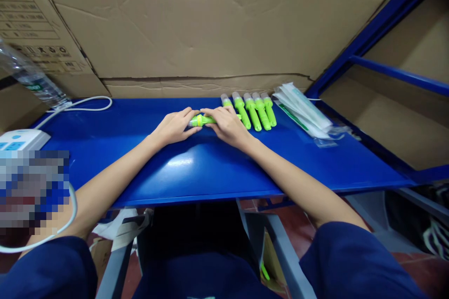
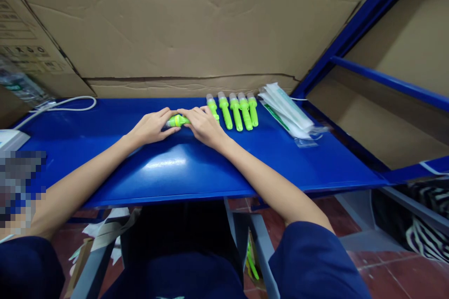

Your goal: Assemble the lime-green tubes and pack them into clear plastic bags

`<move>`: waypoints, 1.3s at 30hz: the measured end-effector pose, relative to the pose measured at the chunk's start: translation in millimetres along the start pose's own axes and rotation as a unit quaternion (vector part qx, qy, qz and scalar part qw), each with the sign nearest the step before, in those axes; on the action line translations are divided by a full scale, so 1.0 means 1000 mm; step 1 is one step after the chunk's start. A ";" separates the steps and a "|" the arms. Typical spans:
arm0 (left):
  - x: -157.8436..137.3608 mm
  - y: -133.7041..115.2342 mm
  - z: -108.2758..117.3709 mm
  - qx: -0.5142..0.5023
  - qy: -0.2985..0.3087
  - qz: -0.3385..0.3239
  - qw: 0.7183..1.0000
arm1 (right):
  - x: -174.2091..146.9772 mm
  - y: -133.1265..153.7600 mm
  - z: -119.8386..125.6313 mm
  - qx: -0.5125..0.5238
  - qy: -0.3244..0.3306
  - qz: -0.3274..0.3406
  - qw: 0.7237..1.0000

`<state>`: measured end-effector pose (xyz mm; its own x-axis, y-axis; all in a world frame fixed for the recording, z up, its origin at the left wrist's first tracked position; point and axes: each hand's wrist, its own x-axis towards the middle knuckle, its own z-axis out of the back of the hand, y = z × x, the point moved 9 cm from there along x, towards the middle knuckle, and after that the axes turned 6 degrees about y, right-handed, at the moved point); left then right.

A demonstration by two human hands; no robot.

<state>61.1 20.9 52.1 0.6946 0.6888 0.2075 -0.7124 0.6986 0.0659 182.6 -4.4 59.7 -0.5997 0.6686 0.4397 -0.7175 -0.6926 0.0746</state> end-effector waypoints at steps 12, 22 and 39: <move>0.002 -0.003 0.000 0.064 -0.008 -0.003 0.998 | 0.000 0.002 -0.011 0.005 0.053 -0.013 0.998; -0.005 0.034 0.016 0.023 -0.060 0.061 0.996 | -0.006 -0.062 0.022 0.043 -0.011 -0.089 0.995; -0.004 0.041 0.017 0.003 -0.091 0.039 0.995 | -0.008 -0.072 0.011 0.157 -0.001 -0.140 0.978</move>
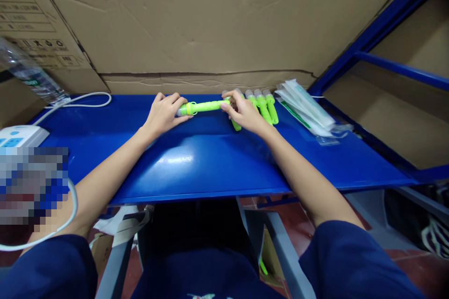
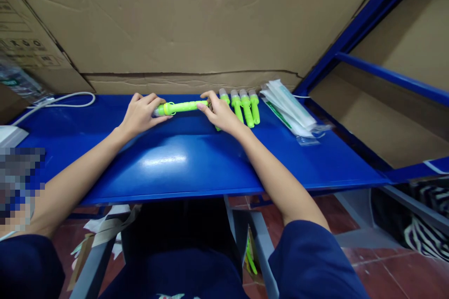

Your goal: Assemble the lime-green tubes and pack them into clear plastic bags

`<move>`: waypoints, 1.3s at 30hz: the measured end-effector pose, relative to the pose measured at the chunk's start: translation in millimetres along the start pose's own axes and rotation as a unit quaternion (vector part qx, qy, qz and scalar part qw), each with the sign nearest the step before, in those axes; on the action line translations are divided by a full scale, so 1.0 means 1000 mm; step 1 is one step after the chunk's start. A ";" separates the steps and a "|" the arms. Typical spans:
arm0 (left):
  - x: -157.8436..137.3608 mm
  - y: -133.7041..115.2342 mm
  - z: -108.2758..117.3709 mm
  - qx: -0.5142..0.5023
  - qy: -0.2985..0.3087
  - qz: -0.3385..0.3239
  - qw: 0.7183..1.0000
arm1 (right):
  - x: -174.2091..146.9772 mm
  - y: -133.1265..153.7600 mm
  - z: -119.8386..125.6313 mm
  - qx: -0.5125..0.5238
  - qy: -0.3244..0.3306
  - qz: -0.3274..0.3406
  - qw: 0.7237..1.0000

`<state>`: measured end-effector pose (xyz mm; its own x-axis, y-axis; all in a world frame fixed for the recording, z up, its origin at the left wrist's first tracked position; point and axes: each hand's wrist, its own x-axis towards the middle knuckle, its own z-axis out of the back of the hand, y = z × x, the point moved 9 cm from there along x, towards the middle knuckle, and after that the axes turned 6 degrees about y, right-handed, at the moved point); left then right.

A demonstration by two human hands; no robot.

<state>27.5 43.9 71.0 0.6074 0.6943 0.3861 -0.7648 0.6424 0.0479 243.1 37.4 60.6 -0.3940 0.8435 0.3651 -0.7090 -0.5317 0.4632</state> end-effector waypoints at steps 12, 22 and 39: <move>-0.002 0.003 -0.004 -0.012 -0.022 -0.029 0.999 | -0.001 0.005 -0.001 0.077 0.044 -0.025 0.996; -0.001 0.001 -0.002 -0.003 -0.010 -0.009 1.000 | -0.002 0.003 0.002 0.088 -0.014 -0.032 0.995; -0.001 0.001 -0.017 -0.014 0.017 -0.026 0.999 | -0.004 0.016 0.003 -0.088 -0.054 0.010 0.995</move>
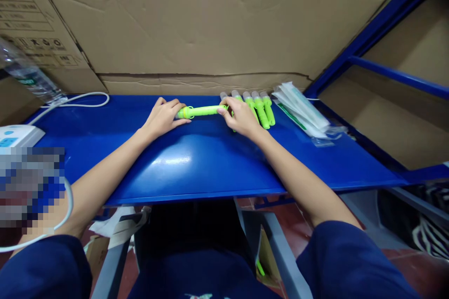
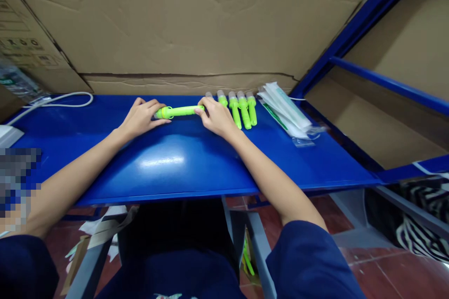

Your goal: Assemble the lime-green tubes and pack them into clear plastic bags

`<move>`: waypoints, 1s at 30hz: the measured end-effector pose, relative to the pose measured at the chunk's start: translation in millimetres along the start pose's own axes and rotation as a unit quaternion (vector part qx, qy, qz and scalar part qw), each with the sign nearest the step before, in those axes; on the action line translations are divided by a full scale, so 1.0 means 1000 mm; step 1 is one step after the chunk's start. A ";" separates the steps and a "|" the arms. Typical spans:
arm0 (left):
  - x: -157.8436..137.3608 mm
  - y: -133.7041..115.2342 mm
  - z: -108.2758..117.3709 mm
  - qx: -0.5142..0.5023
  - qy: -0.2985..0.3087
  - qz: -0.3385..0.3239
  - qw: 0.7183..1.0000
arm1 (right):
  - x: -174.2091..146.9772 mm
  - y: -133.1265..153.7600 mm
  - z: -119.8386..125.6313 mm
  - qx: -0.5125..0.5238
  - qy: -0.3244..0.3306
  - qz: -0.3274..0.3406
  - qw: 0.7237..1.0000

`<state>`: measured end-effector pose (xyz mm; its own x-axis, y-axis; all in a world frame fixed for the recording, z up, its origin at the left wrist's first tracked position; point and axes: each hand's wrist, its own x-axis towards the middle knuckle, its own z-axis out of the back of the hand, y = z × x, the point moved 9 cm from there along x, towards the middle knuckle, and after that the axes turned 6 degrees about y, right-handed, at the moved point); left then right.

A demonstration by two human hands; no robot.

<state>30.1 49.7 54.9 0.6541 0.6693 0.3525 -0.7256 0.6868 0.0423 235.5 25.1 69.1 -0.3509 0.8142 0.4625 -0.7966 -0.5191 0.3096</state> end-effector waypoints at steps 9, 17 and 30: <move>0.001 -0.009 0.004 0.025 -0.001 -0.003 1.000 | 0.004 -0.023 -0.025 0.062 0.088 -0.084 0.991; 0.000 0.001 0.006 0.021 0.003 0.042 0.999 | 0.002 -0.013 -0.015 0.110 0.041 -0.050 0.992; 0.000 0.002 0.012 -0.019 -0.012 0.041 0.999 | 0.003 -0.005 -0.016 0.026 0.052 -0.019 0.998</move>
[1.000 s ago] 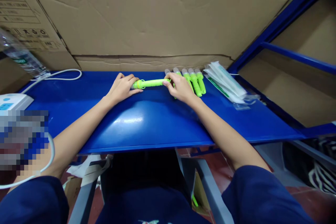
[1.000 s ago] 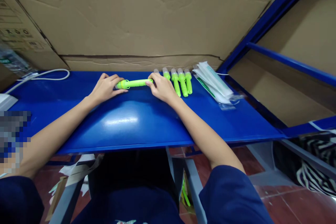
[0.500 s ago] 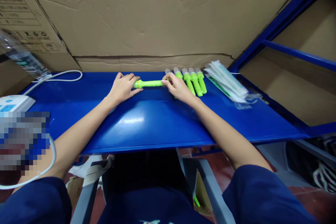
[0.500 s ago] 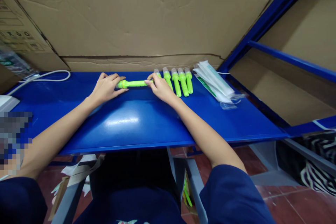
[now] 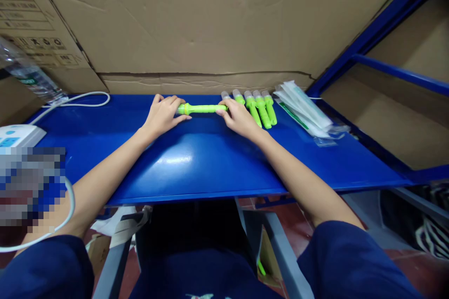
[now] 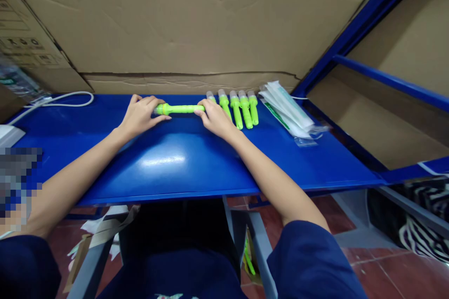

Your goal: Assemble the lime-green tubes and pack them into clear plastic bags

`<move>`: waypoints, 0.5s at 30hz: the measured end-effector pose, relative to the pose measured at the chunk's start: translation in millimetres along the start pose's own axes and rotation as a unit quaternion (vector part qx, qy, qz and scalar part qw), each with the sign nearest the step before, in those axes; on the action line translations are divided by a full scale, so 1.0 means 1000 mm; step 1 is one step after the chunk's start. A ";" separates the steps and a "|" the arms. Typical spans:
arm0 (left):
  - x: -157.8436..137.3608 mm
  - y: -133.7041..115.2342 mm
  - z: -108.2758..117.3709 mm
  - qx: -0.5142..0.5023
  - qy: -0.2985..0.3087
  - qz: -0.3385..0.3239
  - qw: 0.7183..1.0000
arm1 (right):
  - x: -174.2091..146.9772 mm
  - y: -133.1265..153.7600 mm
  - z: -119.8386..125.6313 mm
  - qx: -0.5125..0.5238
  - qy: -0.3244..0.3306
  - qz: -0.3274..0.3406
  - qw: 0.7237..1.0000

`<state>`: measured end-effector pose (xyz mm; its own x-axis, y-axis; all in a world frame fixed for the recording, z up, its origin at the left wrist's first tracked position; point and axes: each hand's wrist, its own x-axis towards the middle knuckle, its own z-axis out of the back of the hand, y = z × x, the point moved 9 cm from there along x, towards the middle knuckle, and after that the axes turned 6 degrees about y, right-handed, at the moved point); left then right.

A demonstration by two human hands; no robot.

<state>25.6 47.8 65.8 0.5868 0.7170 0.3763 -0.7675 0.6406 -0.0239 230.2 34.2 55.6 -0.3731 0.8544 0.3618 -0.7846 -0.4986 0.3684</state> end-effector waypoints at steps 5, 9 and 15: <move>0.000 -0.001 -0.005 0.010 0.013 -0.009 1.000 | -0.002 -0.005 -0.007 -0.014 0.033 -0.036 0.999; 0.000 -0.005 -0.008 0.027 0.019 -0.024 0.999 | -0.004 -0.008 -0.015 0.012 0.079 -0.059 0.995; -0.001 -0.006 -0.005 0.030 0.002 -0.032 0.999 | -0.003 -0.010 -0.026 0.146 0.094 -0.055 0.983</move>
<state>31.0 44.3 61.4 0.6369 0.6759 0.3709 -0.7420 0.6680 0.0566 226.3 41.0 28.3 -0.3999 0.9039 0.1518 -0.6594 -0.3988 0.6373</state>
